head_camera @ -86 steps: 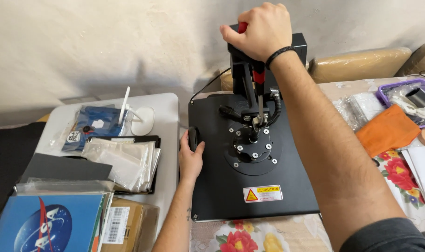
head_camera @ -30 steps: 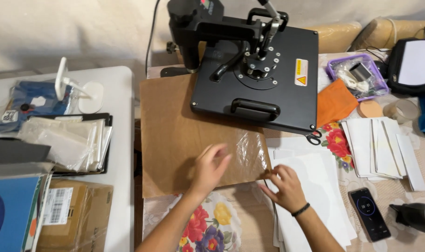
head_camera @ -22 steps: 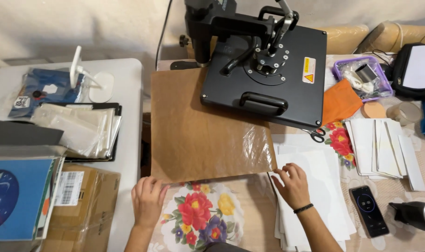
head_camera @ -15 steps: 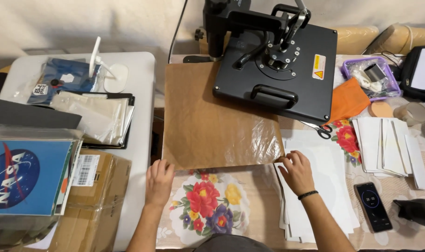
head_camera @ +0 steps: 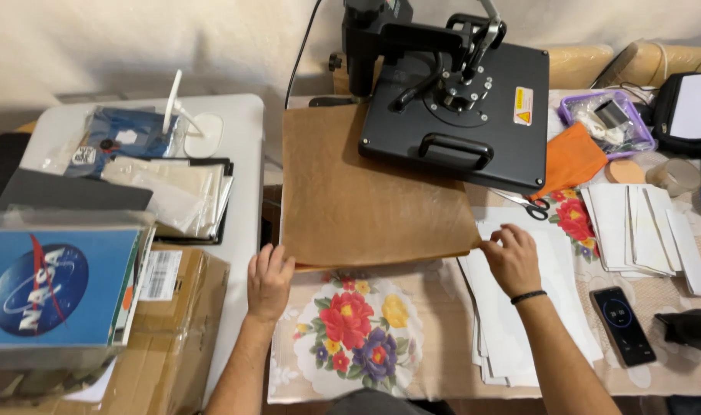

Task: The person operates a heat press machine to press a white sheet onto a red board. They place the materials under the press, lower the handle to apply heat, and then lift the handle to remove the finished item. The person also handles a metal cup and brown paper during the process.

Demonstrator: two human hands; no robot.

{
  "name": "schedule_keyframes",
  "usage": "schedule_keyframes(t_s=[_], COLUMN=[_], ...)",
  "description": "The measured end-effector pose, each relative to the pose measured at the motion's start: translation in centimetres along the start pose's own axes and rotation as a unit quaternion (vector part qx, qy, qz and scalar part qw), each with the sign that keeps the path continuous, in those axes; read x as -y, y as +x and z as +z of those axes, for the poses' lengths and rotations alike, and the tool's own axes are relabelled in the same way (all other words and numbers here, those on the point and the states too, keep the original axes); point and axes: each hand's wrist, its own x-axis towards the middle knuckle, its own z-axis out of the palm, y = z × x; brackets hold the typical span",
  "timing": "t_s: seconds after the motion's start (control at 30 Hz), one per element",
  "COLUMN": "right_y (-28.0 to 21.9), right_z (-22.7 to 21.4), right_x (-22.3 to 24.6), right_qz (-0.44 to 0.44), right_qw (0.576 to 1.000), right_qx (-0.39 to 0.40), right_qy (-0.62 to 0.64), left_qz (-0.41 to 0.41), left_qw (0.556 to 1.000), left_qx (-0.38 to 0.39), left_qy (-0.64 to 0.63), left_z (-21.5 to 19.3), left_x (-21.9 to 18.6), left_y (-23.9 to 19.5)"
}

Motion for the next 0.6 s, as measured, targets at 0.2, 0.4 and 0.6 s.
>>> schedule_keyframes(t_s=[0.2, 0.4, 0.6], right_y=[2.3, 4.4, 5.2], right_z=[-5.9, -17.4, -30.4], right_x=[-1.9, -4.3, -9.1], right_qz=[0.025, -0.001, -0.048], right_qw=[0.992, 0.977, 0.958], right_qx=[-0.094, -0.122, -0.106], right_qy=[0.078, 0.177, 0.262], left_qz=[-0.07, -0.19, -0.159], left_qw=[0.997, 0.974, 0.973], left_qx=[-0.041, -0.084, -0.09], left_qy=[0.009, -0.089, -0.139], left_z=[-5.7, -15.6, -30.0], left_x=[-1.2, -3.3, -3.3], left_y=[2.0, 4.7, 9.3])
